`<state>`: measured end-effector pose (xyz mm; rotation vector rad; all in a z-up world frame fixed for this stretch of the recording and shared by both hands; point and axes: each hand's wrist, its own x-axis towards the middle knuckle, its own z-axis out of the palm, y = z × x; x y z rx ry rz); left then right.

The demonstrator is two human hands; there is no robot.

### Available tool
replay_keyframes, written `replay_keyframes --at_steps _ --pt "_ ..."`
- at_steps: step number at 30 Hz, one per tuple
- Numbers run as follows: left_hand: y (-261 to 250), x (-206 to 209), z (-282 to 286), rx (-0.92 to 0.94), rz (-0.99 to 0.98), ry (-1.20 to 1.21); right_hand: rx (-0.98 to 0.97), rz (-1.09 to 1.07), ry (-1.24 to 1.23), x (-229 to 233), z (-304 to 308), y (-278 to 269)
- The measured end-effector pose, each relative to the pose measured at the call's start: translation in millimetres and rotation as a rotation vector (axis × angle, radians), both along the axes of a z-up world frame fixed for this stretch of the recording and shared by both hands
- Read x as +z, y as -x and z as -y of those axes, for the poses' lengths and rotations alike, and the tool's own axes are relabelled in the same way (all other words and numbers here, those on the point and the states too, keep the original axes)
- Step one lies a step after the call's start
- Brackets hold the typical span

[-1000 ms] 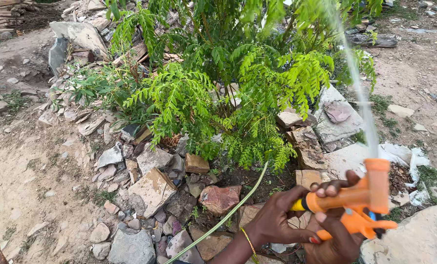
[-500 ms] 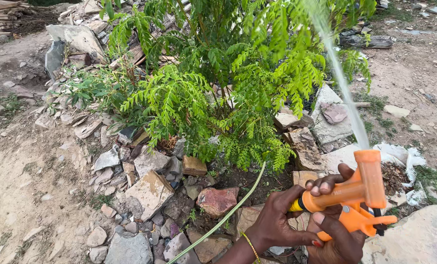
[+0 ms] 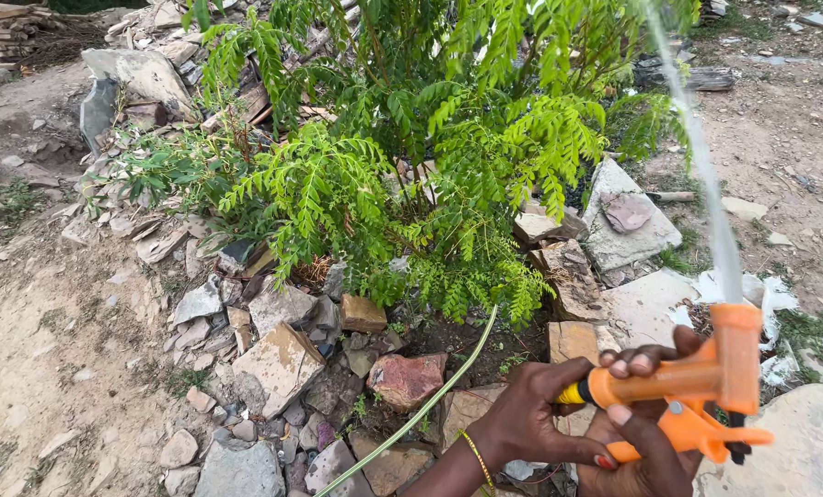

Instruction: The person waters a plant by spraying water over it using a hose spray nozzle.

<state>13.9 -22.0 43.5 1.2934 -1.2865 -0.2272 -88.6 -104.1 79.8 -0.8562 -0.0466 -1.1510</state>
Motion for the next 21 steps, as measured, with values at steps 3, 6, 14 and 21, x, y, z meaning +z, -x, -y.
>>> replay_keyframes --at_steps 3,6,14,21 --pt "1 -1 7 -0.073 -0.010 -0.003 -0.059 -0.013 -0.001 -4 0 6" --pt "5 -3 12 -0.140 -0.065 0.007 -0.074 0.000 -0.020 -5 4 12" --pt "17 -9 21 -0.184 -0.193 -0.052 -0.045 -0.074 -0.029 4 14 12" --pt "26 -39 20 -0.147 -0.230 -0.077 -0.089 -0.168 -0.125 -25 21 7"
